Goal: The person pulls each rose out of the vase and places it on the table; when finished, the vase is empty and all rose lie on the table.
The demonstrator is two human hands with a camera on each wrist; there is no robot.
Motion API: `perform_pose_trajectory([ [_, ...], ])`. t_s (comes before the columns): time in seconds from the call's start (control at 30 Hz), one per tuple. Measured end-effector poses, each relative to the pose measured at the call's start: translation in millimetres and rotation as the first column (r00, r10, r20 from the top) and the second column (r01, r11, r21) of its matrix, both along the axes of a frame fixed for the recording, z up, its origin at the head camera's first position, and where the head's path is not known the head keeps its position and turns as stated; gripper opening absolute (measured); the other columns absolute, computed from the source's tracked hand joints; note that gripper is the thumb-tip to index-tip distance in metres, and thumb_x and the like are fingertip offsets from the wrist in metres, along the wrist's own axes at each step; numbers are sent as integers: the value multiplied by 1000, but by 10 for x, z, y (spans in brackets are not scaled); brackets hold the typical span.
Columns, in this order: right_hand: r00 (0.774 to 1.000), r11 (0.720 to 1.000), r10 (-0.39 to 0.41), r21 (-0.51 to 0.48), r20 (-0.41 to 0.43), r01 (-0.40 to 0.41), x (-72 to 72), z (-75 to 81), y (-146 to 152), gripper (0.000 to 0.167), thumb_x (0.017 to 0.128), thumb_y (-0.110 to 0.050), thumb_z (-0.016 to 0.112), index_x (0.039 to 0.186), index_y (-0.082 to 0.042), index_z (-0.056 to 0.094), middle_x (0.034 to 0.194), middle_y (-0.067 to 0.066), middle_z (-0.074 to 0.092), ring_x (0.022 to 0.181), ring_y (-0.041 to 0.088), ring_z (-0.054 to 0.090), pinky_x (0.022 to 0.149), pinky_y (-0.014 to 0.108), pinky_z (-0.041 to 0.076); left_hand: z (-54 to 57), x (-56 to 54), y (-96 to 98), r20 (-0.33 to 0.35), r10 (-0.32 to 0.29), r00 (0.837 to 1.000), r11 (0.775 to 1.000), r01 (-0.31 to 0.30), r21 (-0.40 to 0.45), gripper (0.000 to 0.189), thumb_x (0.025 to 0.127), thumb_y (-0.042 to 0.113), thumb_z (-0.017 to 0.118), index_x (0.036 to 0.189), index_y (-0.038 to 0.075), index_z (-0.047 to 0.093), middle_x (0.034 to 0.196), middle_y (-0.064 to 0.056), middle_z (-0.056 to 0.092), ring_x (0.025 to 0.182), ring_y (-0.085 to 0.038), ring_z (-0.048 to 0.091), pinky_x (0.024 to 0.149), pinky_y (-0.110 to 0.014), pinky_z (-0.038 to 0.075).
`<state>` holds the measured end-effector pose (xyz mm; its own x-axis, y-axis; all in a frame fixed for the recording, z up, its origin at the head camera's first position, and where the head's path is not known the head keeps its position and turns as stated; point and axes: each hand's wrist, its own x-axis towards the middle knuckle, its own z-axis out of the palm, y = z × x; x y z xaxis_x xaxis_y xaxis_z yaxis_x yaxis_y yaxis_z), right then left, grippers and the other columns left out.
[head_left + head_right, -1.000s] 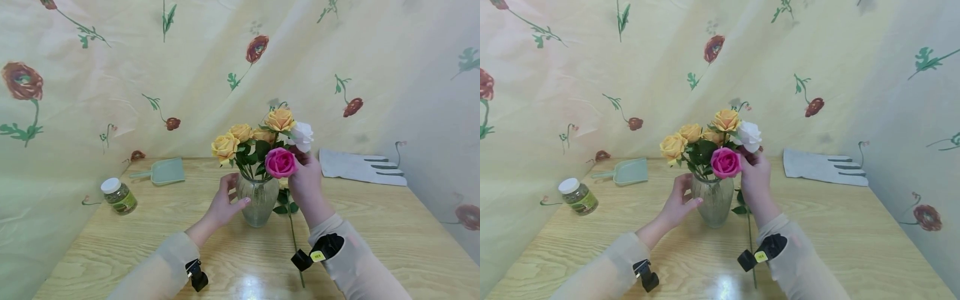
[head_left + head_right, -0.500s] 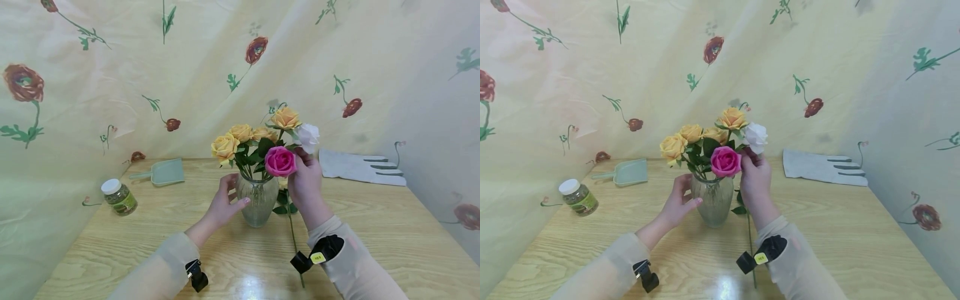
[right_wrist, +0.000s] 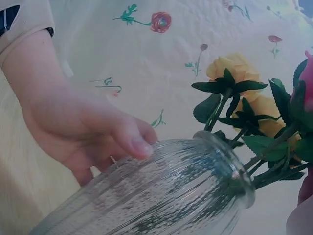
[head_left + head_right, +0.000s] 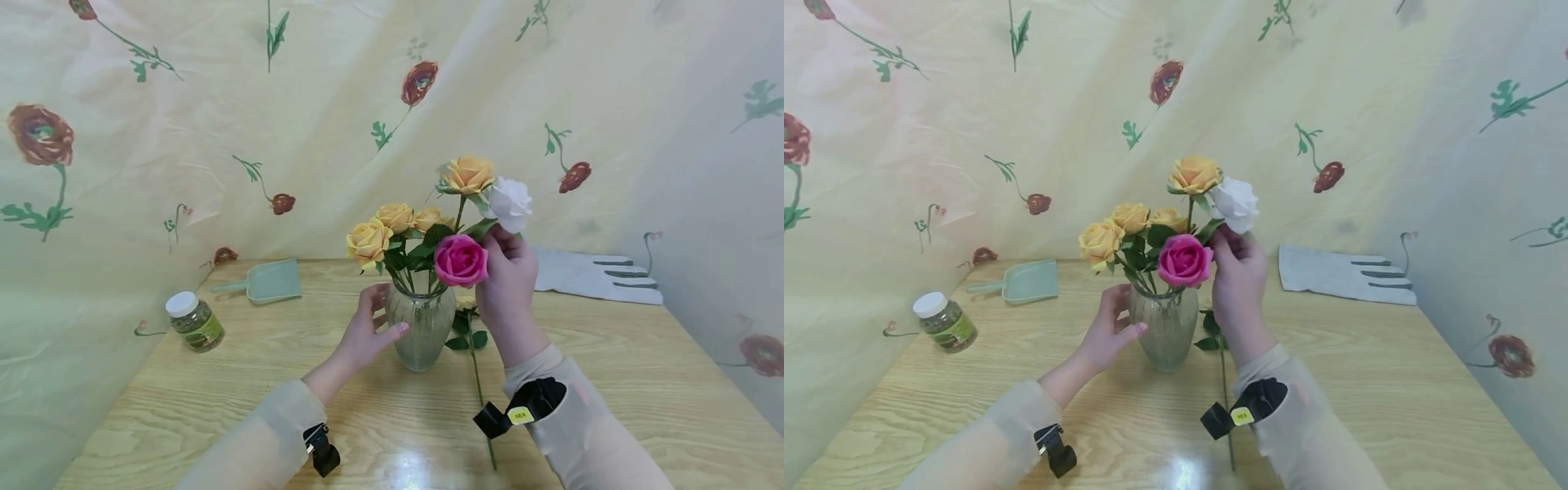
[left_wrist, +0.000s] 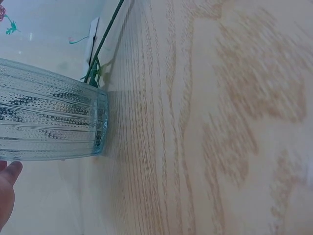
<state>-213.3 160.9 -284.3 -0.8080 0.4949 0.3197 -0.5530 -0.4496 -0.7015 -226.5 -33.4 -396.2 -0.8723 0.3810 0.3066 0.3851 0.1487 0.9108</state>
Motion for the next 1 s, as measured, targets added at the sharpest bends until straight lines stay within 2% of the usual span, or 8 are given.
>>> perform_pose_trajectory([
  [0.23,998,1000,9,12,-58,-9,-23,156,10,15,90,5,54,83,-6,61,79,5,56,65,13,54,58,19,50,45,17,12,22,4,1000,1000,-4,-15,70,86,9,66,139,6,22,139,-18,33,128,-34,35,105,-47,36],
  [0.4,998,992,42,118,-49,-36,-32,196,32,11,90,3,56,87,-6,63,80,4,59,68,12,57,63,21,53,237,141,16,24,-1,1000,1000,2,-31,68,86,5,64,138,-1,21,138,-23,32,127,-38,35,104,-49,35],
  [0.47,998,989,60,135,-37,-55,-36,195,44,11,90,3,54,89,-5,62,80,5,59,68,13,57,65,22,53,306,189,14,20,-6,1000,1000,7,-25,66,87,5,63,137,-2,22,137,-23,33,127,-39,36,104,-50,35],
  [0.53,998,989,58,135,-29,-54,-39,181,57,13,90,4,53,90,-5,62,80,4,60,69,13,57,65,21,53,329,208,17,17,-5,1000,1000,5,-23,65,87,5,63,137,-2,22,137,-23,33,126,-38,36,104,-50,35],
  [0.6,999,991,48,126,-24,-45,-39,157,71,14,90,5,52,91,-4,62,80,4,60,70,13,56,64,21,52,297,183,19,17,-4,1000,1000,4,-18,65,86,5,64,137,-1,23,137,-22,34,126,-38,37,104,-50,35],
  [0.8,999,995,44,92,-3,-43,-54,86,104,11,90,4,52,94,0,62,82,6,62,70,12,56,64,20,51,52,8,20,15,6,1000,1000,-6,-18,70,86,8,67,140,5,22,140,-17,34,128,-33,36,104,-47,36],
  [1.0,991,989,133,64,20,-134,-67,100,133,12,93,0,52,92,-1,63,89,8,60,73,13,59,69,21,53,19,-5,14,5,-1,1000,1000,1,-3,70,86,12,67,140,6,22,140,-16,33,128,-33,37,104,-46,37],
])
